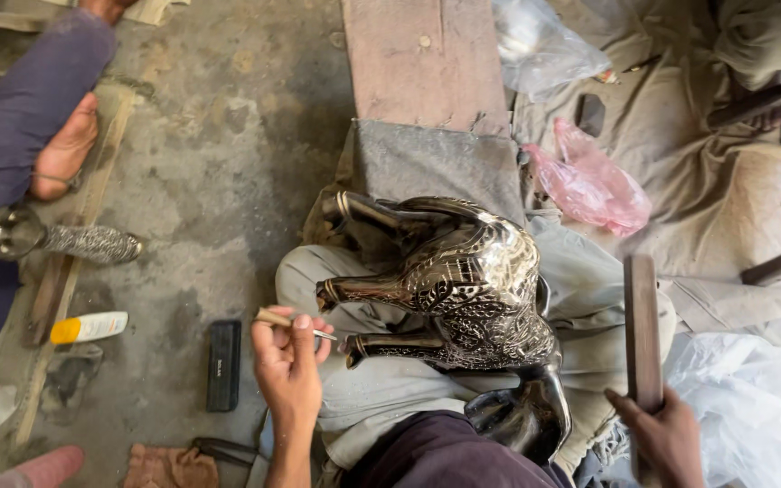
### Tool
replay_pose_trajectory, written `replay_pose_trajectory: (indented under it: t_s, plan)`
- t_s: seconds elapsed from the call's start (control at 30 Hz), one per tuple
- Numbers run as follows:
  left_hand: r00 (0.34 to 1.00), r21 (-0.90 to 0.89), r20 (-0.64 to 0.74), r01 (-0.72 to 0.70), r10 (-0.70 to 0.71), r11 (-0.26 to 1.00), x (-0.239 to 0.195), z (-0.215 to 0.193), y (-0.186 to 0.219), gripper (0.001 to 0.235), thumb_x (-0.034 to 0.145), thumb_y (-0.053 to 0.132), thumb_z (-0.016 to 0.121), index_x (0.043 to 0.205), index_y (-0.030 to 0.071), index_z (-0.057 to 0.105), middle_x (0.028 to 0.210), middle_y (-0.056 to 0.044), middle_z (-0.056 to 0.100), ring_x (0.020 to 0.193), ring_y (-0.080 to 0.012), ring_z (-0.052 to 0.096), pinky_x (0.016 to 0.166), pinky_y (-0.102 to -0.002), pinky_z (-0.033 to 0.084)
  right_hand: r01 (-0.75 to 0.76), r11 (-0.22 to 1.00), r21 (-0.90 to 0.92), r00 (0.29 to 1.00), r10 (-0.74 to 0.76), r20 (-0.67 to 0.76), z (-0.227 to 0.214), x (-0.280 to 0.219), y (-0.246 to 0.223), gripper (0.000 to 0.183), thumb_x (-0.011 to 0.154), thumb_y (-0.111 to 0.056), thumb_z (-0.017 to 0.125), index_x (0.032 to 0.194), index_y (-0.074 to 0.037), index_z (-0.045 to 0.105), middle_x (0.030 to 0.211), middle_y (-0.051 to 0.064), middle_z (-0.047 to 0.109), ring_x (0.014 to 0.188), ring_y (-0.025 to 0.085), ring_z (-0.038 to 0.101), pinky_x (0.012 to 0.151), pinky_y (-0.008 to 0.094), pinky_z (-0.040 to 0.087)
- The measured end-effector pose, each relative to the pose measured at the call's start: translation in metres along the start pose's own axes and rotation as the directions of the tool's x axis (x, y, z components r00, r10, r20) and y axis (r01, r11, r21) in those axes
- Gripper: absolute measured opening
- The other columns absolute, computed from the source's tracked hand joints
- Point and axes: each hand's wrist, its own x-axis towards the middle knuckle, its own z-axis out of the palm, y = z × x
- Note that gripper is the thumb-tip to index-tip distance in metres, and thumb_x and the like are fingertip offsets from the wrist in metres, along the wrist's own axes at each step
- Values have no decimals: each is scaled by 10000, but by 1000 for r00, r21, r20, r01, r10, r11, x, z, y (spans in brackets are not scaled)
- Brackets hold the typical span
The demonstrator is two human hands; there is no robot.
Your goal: The person holds a metal elephant figurine on their lap and uses a chisel and wooden mallet to engrave patterns into its surface. They repeatedly strike the chisel to create detailed textures on the figurine's body.
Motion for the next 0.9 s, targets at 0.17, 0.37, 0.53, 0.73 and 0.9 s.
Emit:
replay_pose_trajectory:
  t_s: [0.17, 0.37, 0.53, 0.73, 0.9]
  plan:
    - [995, 77, 93, 29, -36, 997, -22, 26, -10, 200, 1012, 204, 579, 1139, 63, 516, 914, -79, 723, 829, -163, 749, 679, -309, 636, -46, 923, 382, 997, 68, -46, 48, 0, 25, 385, 818, -203, 833, 964, 132, 714, 770, 172, 718, 627, 232, 663, 607, 373, 520]
    - [970, 143, 241, -34, -2, 989, -43, 41, 9, 205, 1015, 205, 605, 1117, 41, 538, 906, -74, 733, 807, -133, 738, 674, -267, 633, -34, 937, 347, 998, 14, 60, 30, 1, 20, 339, 810, -201, 822, 905, 98, 693, 719, 176, 701, 605, 253, 645, 570, 390, 504]
    - [986, 215, 156, -84, 51, 973, -53, 24, 14, 198, 1007, 189, 600, 1112, 31, 545, 902, -82, 739, 797, -128, 735, 631, -283, 644, -89, 900, 427, 970, -20, 243, 22, -22, 42, 473, 865, -342, 788, 964, 107, 679, 768, 221, 722, 666, 273, 690, 610, 386, 535]
    - [993, 241, 100, -86, 63, 967, -70, 5, 6, 230, 1001, 201, 595, 1127, 17, 540, 905, -101, 725, 811, -133, 732, 650, -315, 675, -26, 884, 467, 966, -99, 240, 34, -40, 57, 493, 831, -367, 772, 1015, 80, 678, 787, 200, 735, 676, 260, 713, 610, 375, 561]
    - [988, 249, 151, -57, 19, 967, -81, 10, 1, 254, 998, 233, 614, 1119, 17, 557, 885, -100, 732, 791, -138, 745, 671, -321, 688, 10, 906, 423, 997, -42, 67, 42, -29, 36, 482, 880, -367, 788, 963, 98, 692, 752, 173, 711, 647, 231, 678, 602, 373, 522]
